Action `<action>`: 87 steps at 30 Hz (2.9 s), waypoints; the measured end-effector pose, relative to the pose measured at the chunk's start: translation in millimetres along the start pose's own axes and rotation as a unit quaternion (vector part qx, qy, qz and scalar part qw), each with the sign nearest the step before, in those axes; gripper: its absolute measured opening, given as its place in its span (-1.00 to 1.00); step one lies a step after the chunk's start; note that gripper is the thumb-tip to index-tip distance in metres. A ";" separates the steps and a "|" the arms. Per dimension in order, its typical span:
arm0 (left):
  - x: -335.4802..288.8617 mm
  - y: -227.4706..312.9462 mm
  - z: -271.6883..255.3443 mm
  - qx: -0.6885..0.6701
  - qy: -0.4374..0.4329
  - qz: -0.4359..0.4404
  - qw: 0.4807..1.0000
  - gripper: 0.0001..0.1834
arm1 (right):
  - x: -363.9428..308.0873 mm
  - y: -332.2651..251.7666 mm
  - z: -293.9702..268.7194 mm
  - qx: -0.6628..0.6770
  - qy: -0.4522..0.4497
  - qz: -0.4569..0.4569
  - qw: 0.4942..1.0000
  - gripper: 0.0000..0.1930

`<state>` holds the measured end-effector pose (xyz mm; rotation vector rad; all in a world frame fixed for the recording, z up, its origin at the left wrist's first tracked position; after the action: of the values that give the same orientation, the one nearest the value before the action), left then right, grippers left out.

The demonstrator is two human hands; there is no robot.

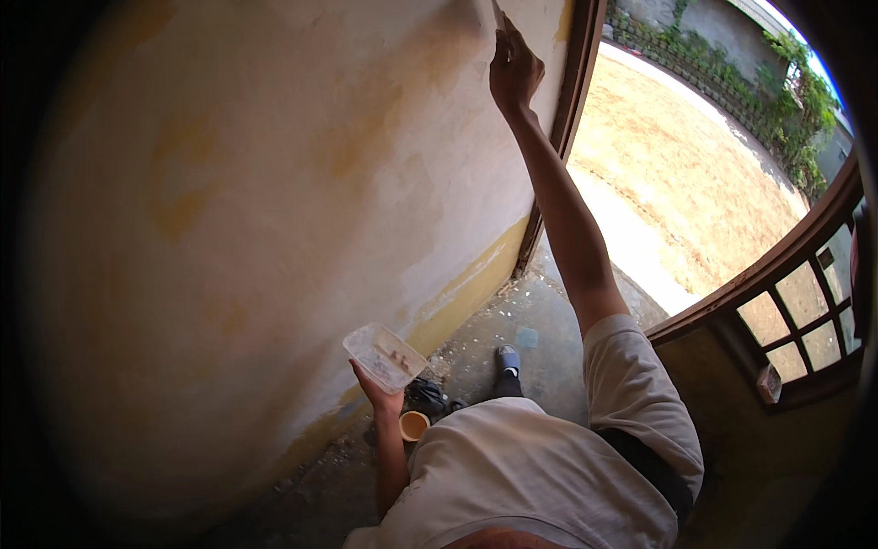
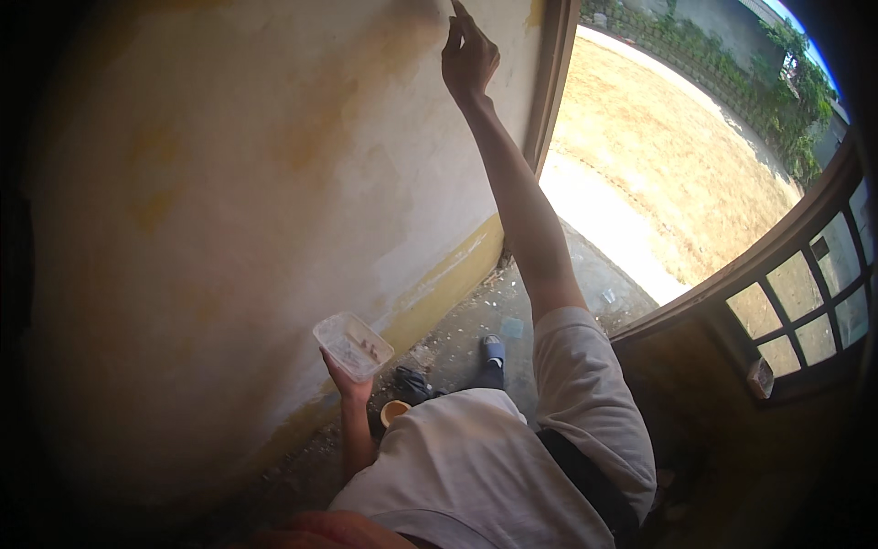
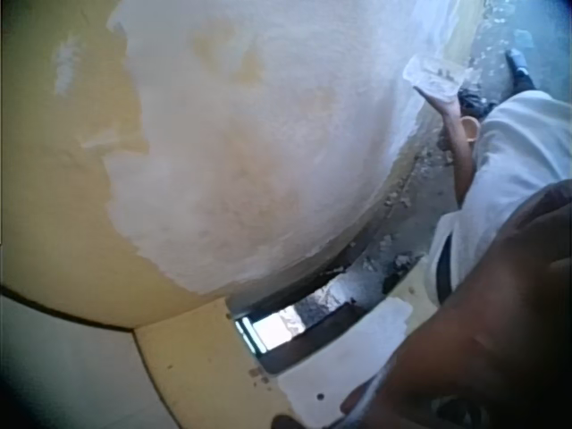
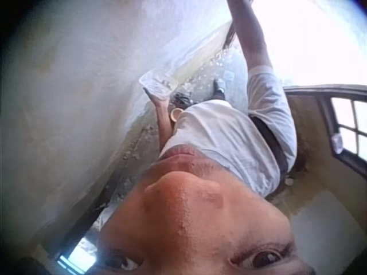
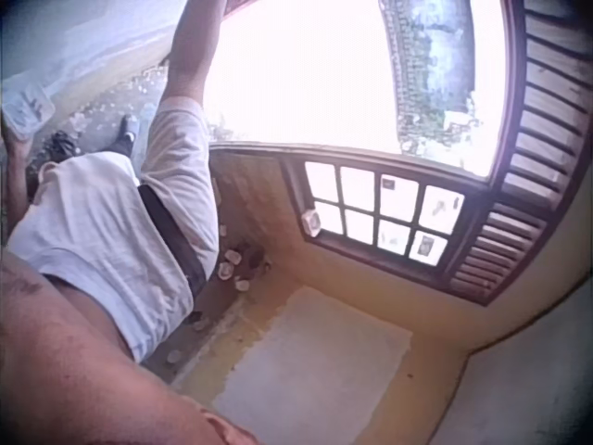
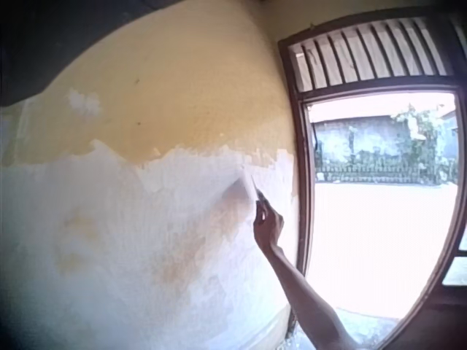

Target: The person applies a patching compound to a wall using a putty knife, repeatedly loading the knife from a container and scraping it across the wall surface. They then clean the container and the knife with water from a bucket using a cloth.

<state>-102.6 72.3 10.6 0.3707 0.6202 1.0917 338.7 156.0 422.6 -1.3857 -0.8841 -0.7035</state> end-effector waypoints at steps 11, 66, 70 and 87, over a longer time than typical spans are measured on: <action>-8.3 10.6 21.4 0.029 -0.022 -0.012 0.999 0.00 | -134.6 -48.1 -29.8 0.140 -0.038 -0.072 0.987 -0.61; -274.0 -136.8 -80.8 0.184 0.195 0.117 0.956 -0.16 | -561.0 -44.5 -254.8 0.273 -0.818 0.064 0.502 -0.84; -295.9 -130.9 -155.1 -0.143 0.256 0.061 0.954 -0.14 | -607.9 -94.6 -260.6 0.261 -0.814 0.026 0.518 -0.67; -313.7 -151.4 -506.7 -0.243 0.399 0.101 0.878 -0.19 | -970.5 23.6 -149.3 0.056 -0.947 -0.018 0.316 -0.62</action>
<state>-416.1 -285.6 -378.7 -0.5036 1.0062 1.5587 -123.9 -69.5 -414.0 -1.5192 -2.5651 1.6759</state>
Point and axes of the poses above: each hand's wrist, its own x-axis towards the middle knuckle, its own z-axis out of the palm, y = z × x, the point moved 3 cm from there along x, towards the middle knuckle, and after that the axes turned 4 degrees about z, right-handed, at the moved point
